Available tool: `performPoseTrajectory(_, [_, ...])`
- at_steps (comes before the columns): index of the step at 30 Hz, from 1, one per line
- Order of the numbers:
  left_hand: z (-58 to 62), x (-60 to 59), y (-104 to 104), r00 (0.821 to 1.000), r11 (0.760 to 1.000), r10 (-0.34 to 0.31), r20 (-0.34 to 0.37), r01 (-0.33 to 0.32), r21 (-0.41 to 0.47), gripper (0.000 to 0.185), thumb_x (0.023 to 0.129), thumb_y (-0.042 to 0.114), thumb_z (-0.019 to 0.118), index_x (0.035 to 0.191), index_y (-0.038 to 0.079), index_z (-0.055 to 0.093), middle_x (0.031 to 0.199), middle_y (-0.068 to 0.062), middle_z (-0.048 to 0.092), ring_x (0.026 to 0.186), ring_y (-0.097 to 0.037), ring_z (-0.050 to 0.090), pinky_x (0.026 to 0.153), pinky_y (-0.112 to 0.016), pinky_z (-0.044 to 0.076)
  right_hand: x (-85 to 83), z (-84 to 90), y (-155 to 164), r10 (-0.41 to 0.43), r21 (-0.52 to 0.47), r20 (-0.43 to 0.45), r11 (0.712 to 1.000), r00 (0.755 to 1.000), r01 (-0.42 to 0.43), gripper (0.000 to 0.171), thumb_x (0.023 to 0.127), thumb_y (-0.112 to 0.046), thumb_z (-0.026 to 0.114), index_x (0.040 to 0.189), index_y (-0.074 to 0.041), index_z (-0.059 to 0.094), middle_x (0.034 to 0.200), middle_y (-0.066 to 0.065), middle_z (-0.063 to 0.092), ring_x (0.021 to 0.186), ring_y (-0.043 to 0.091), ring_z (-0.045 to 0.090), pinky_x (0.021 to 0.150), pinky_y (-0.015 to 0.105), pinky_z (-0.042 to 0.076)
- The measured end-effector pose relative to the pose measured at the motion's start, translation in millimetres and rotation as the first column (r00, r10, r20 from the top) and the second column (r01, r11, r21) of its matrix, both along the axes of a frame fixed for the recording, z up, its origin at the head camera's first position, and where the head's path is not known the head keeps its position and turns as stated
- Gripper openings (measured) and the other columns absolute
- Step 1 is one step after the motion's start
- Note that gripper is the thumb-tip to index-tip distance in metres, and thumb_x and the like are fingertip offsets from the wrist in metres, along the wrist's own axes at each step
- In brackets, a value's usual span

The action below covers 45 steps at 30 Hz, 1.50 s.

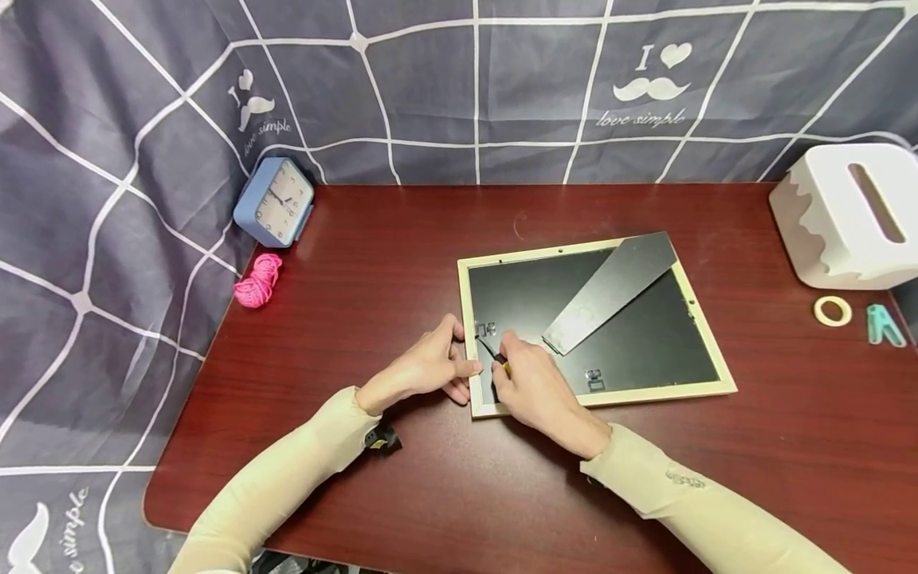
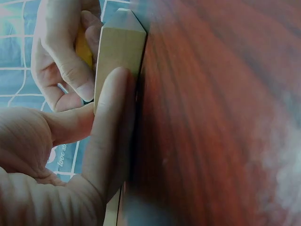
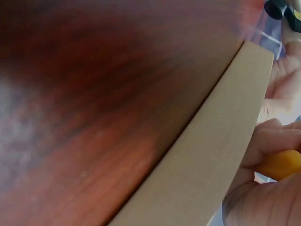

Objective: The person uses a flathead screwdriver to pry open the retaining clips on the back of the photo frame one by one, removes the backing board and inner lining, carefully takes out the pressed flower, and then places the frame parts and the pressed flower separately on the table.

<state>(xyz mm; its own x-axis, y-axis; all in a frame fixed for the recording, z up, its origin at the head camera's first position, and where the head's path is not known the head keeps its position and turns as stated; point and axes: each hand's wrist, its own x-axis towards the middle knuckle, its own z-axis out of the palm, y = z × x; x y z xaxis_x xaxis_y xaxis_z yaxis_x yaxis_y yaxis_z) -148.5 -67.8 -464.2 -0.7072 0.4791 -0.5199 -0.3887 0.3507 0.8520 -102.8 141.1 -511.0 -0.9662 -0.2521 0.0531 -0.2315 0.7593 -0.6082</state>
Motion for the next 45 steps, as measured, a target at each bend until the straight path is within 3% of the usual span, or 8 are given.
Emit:
performPoseTrajectory(7, [0.8,-1.6,-0.7,1.0,1.0,-0.004,0.006,0.004,0.015,0.036,0.105,-0.001,0.068,0.126,0.0,0.039,0.072,-0.013,0.067,0.053,-0.019,0.072,0.059,-0.039,0.071,16.5,28.7,-23.8,0.041,0.12,-0.198,0.993,0.979,-0.018,0.018,0.091,-0.004,0.068,0.097,-0.004,0.05,0.075,0.007,0.055,0.054,0.02,0.051,0.04,0.033,0.04])
performPoseTrajectory(11, [-0.2,-1.8,-0.3,1.0,1.0,-0.002,-0.002,0.002,0.027,0.034,0.104,-0.003,0.067,0.124,0.0,0.04,0.071,-0.014,0.066,0.053,-0.02,0.072,0.059,-0.039,0.071,27.4,48.4,-41.8,0.049,0.291,-0.258,0.956,0.965,0.029,0.03,0.08,0.001,0.075,0.099,0.001,0.052,0.08,0.014,0.059,0.049,0.028,0.058,0.039,0.041,0.05])
performPoseTrajectory(16, [-1.8,-1.5,-0.7,1.0,1.0,-0.002,-0.031,0.002,0.021,0.032,0.104,-0.008,0.064,0.121,0.001,0.039,0.071,-0.014,0.065,0.05,-0.021,0.071,0.058,-0.04,0.071,31.8,47.4,-51.6,0.101,0.39,-0.364,0.919,0.926,0.054,0.033,0.075,0.0,0.081,0.093,-0.001,0.054,0.076,0.013,0.058,0.046,0.024,0.056,0.037,0.038,0.05])
performPoseTrajectory(19, [-2.3,-1.6,-1.3,0.999,1.0,0.003,-0.032,-0.003,0.004,0.032,0.104,-0.007,0.065,0.121,0.002,0.039,0.072,-0.014,0.067,0.05,-0.021,0.072,0.058,-0.04,0.071,28.9,47.0,-47.2,0.105,0.33,-0.318,0.944,0.942,0.006,0.029,0.079,0.001,0.076,0.095,0.0,0.052,0.076,0.012,0.056,0.046,0.022,0.052,0.035,0.036,0.046])
performPoseTrajectory(23, [-2.6,-1.7,-0.2,1.0,1.0,0.003,-0.02,-0.003,-0.013,0.032,0.105,-0.002,0.068,0.123,0.003,0.042,0.073,-0.016,0.07,0.053,-0.02,0.072,0.058,-0.04,0.071,18.1,32.4,-28.5,0.039,0.116,-0.18,0.993,0.983,-0.018,0.017,0.091,-0.002,0.065,0.097,-0.003,0.05,0.074,0.008,0.051,0.053,0.018,0.045,0.04,0.032,0.035])
performPoseTrajectory(26, [-2.2,-0.8,1.0,1.0,1.0,0.002,-0.014,-0.002,-0.016,0.032,0.106,0.0,0.067,0.124,0.003,0.041,0.073,-0.018,0.07,0.053,-0.021,0.072,0.058,-0.041,0.07,11.7,19.2,-17.7,-0.007,0.008,-0.104,1.0,0.995,0.008,0.013,0.096,-0.008,0.062,0.095,-0.007,0.049,0.068,0.002,0.048,0.058,0.016,0.044,0.044,0.028,0.031])
performPoseTrajectory(35, [-2.9,0.1,1.5,1.0,1.0,0.014,0.021,-0.014,-0.005,0.034,0.106,0.001,0.066,0.126,0.004,0.038,0.071,-0.018,0.069,0.052,-0.023,0.072,0.057,-0.042,0.07,1.4,4.4,-6.8,-0.037,-0.016,0.049,0.999,0.998,0.038,0.014,0.095,-0.012,0.067,0.096,-0.014,0.054,0.062,-0.006,0.046,0.055,0.01,0.045,0.044,0.025,0.037])
performPoseTrajectory(45, [-2.6,-3.2,1.8,1.0,1.0,-0.01,0.0,0.01,-0.013,0.034,0.106,-0.002,0.065,0.121,0.006,0.036,0.072,-0.016,0.067,0.052,-0.023,0.073,0.059,-0.043,0.071,-6.2,-2.4,-1.9,-0.036,-0.028,0.065,0.999,0.997,0.038,0.019,0.097,-0.017,0.072,0.092,-0.019,0.054,0.063,-0.006,0.046,0.059,0.012,0.047,0.05,0.027,0.037])
